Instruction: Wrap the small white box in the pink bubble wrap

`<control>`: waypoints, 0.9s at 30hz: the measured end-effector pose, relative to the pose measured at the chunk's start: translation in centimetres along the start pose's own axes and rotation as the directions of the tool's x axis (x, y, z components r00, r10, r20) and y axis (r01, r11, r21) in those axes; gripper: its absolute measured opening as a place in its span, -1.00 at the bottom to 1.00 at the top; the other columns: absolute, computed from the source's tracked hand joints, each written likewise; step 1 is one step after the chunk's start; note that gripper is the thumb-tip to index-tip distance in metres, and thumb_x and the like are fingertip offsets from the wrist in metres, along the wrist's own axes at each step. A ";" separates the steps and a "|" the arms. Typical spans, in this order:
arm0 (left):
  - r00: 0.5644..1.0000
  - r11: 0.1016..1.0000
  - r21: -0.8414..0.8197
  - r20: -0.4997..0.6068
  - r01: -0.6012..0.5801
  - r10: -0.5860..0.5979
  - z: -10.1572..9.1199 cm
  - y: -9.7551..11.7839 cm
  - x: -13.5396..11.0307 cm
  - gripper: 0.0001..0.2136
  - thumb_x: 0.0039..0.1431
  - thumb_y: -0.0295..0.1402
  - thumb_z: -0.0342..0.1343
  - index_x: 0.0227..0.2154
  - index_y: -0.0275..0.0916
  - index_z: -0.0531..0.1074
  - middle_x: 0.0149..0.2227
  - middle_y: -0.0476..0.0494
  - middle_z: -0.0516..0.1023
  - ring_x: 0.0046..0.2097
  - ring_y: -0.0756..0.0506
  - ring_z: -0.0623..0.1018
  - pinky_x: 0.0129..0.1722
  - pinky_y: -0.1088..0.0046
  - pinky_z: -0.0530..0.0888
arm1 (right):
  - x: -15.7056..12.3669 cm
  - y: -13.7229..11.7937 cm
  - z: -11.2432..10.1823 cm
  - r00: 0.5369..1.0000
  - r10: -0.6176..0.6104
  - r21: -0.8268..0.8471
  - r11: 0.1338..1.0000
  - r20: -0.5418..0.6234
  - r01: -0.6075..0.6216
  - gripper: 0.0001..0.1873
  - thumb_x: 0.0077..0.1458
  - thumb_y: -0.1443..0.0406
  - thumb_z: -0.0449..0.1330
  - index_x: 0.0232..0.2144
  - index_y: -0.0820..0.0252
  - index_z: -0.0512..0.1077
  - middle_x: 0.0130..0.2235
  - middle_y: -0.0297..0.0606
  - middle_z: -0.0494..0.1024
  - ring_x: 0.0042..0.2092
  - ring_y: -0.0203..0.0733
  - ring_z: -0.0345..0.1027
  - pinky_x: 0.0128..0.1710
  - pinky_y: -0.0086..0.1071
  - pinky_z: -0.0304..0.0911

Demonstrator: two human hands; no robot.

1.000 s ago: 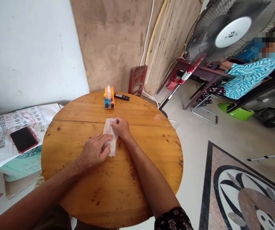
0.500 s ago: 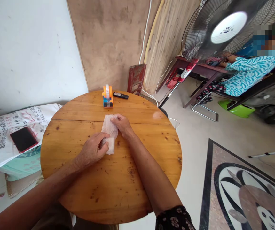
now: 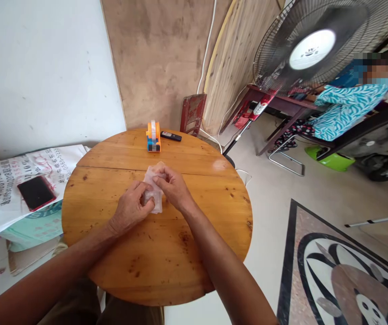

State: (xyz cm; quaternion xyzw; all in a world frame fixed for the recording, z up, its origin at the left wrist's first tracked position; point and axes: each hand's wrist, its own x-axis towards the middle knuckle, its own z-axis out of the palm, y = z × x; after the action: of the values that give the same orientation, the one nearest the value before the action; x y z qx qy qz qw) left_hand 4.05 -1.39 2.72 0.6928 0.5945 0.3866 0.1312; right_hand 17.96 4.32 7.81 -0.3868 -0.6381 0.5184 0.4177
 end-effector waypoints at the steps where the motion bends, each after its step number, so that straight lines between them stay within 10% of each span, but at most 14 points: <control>1: 1.000 1.000 0.018 -0.020 -0.001 0.002 0.0 0.0 -0.1 -0.80 0.02 -0.44 0.08 -0.25 -0.21 0.44 -0.27 -0.09 0.44 -0.37 -0.05 0.43 -0.32 0.42 0.41 | -0.4 0.1 0.2 1.000 -0.008 -0.010 1.000 -0.013 0.008 -0.78 -0.07 0.15 0.27 -0.46 0.12 0.33 -0.45 -0.41 0.34 -0.40 -0.29 0.19 -0.36 -0.39 0.14; 15: 0.982 0.989 -0.135 -0.172 0.057 -0.081 0.5 -1.5 0.5 -0.48 -0.09 -0.36 0.22 0.00 -0.23 0.25 -0.11 -0.18 0.37 -0.07 -0.19 0.43 -0.05 0.17 0.43 | 0.3 0.0 0.1 0.997 -0.073 -0.053 0.996 0.033 0.074 -0.81 -0.02 0.15 0.22 -0.44 0.10 0.32 -0.48 -0.41 0.31 -0.43 -0.28 0.13 -0.39 -0.39 0.10; 27: 0.946 0.708 -0.633 0.278 0.313 -0.169 -0.2 -2.2 1.4 -0.65 -0.01 -0.26 0.19 -0.16 -0.25 0.30 -0.30 -0.02 0.47 -0.29 -0.03 0.47 -0.32 0.44 0.44 | 0.6 0.2 0.2 0.963 -0.089 -0.064 0.992 0.253 0.108 -0.75 0.04 0.08 0.22 -0.39 0.10 0.36 -0.39 -0.36 0.41 -0.36 -0.24 0.25 -0.32 -0.37 0.18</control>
State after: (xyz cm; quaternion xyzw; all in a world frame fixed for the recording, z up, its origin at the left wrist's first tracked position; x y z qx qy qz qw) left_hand 2.37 0.42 1.97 0.5503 0.4849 0.4819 0.4794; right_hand 17.60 4.86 7.71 -0.3023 -0.7235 0.5163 0.3442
